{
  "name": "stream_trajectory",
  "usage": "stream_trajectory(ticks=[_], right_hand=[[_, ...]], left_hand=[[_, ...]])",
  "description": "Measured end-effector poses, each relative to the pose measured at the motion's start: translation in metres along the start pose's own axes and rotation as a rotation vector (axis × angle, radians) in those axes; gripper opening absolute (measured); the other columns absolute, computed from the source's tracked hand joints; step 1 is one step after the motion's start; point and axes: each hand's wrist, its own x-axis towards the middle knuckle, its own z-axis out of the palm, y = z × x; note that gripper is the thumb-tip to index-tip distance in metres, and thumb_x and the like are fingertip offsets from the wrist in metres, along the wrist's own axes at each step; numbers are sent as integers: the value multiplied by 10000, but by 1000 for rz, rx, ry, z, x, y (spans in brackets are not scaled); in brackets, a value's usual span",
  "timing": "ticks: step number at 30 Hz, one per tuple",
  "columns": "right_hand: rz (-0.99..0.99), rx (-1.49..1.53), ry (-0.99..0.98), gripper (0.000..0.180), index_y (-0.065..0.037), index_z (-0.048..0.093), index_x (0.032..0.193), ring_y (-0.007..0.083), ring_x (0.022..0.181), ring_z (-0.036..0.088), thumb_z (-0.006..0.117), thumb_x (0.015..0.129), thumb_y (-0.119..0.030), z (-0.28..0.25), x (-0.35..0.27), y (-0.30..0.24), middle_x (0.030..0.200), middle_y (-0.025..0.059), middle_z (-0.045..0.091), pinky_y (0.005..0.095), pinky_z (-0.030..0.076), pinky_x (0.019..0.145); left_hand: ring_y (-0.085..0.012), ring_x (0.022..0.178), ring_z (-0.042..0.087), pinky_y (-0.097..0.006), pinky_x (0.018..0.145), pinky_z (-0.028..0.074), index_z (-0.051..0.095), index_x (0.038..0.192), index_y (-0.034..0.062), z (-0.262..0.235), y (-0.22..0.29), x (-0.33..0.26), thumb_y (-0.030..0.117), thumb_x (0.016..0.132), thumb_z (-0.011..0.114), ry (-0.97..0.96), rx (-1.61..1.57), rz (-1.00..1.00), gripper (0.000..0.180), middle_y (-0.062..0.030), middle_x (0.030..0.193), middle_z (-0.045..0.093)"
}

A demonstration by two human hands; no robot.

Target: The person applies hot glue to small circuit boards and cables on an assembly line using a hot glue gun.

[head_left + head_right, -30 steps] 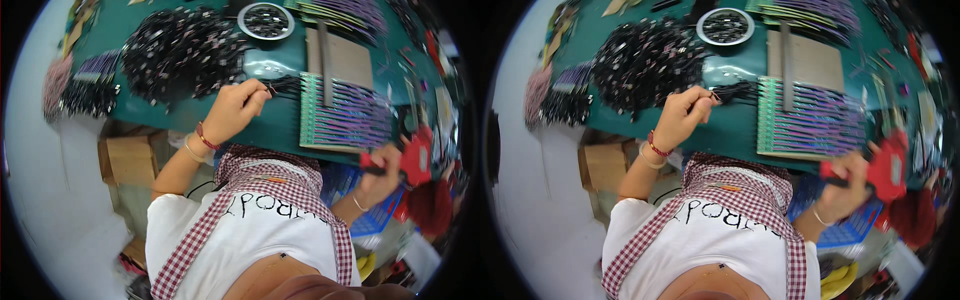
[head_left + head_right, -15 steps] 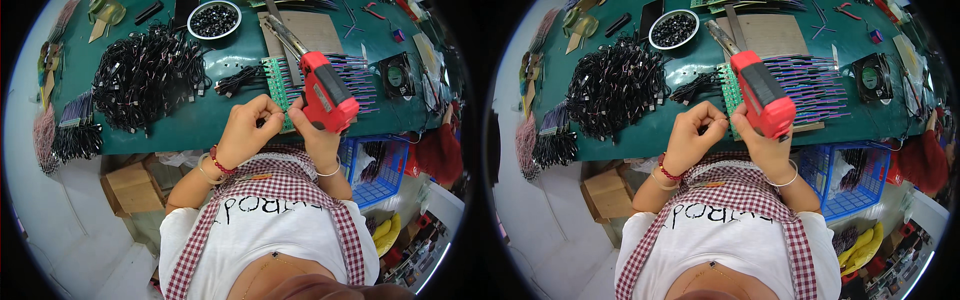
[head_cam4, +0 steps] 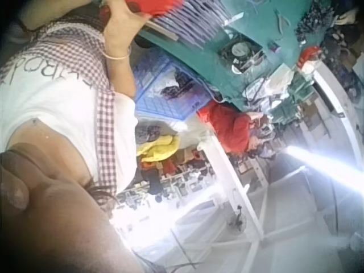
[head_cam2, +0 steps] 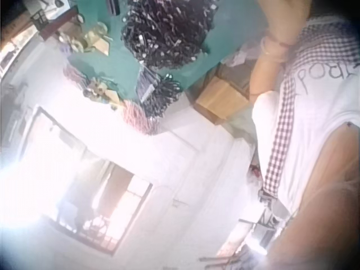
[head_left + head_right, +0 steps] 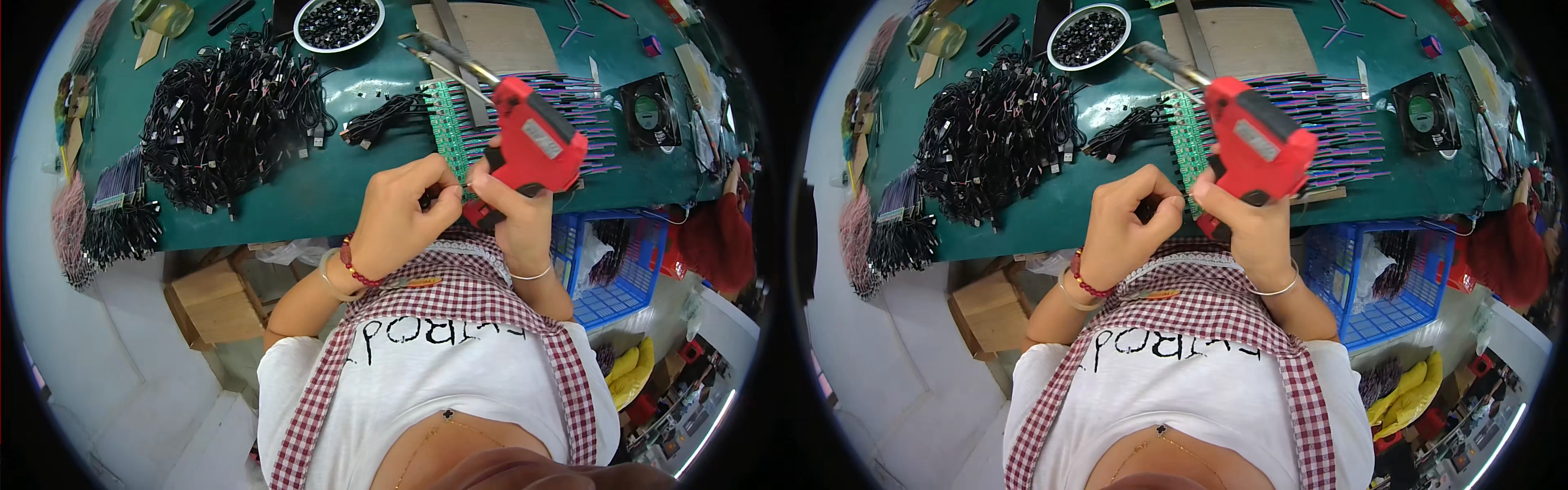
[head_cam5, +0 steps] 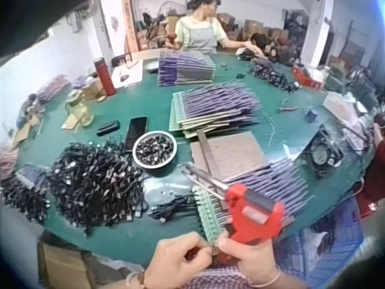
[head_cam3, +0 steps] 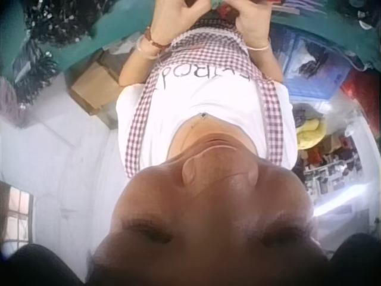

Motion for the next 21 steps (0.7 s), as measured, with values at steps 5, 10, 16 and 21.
stream_trajectory(ticks=[5, 10, 16, 21], right_hand=[[-134, 333, 37, 380, -7, 471, 1112, 183, 783, 588, 625, 768, 30, -16, 5, -3, 855, 83, 602, 334, 465, 756], [-92, -32, 41, 216, -14, 564, 995, 69, 736, 539, 659, 803, -43, 1, -6, -11, 838, 7, 592, 232, 439, 650], [-51, -84, -21, 93, -25, 598, 899, 43, 654, 500, 645, 820, -45, -1, -7, -8, 787, -21, 564, 207, 405, 575], [-99, -125, -30, 128, -21, 595, 939, 55, 709, 539, 646, 823, -39, -1, -3, -13, 834, -8, 588, 213, 444, 625]], left_hand=[[-141, 501, 529, -256, 470, 408, 537, 732, -5, -4, -1, -8, 30, 743, 607, 121, -103, -92, 79, -79, 637, 581], [-160, 502, 544, -266, 460, 408, 536, 732, -7, 8, -2, -5, 26, 735, 609, 74, -69, -16, 81, -84, 642, 590], [-170, 530, 559, -279, 486, 432, 541, 753, -4, 11, 0, -2, 31, 748, 621, 51, -48, -25, 88, -89, 680, 594], [-120, 553, 557, -244, 503, 433, 549, 763, -4, 10, -4, -2, 8, 746, 634, 51, -28, -42, 87, -63, 678, 587]])
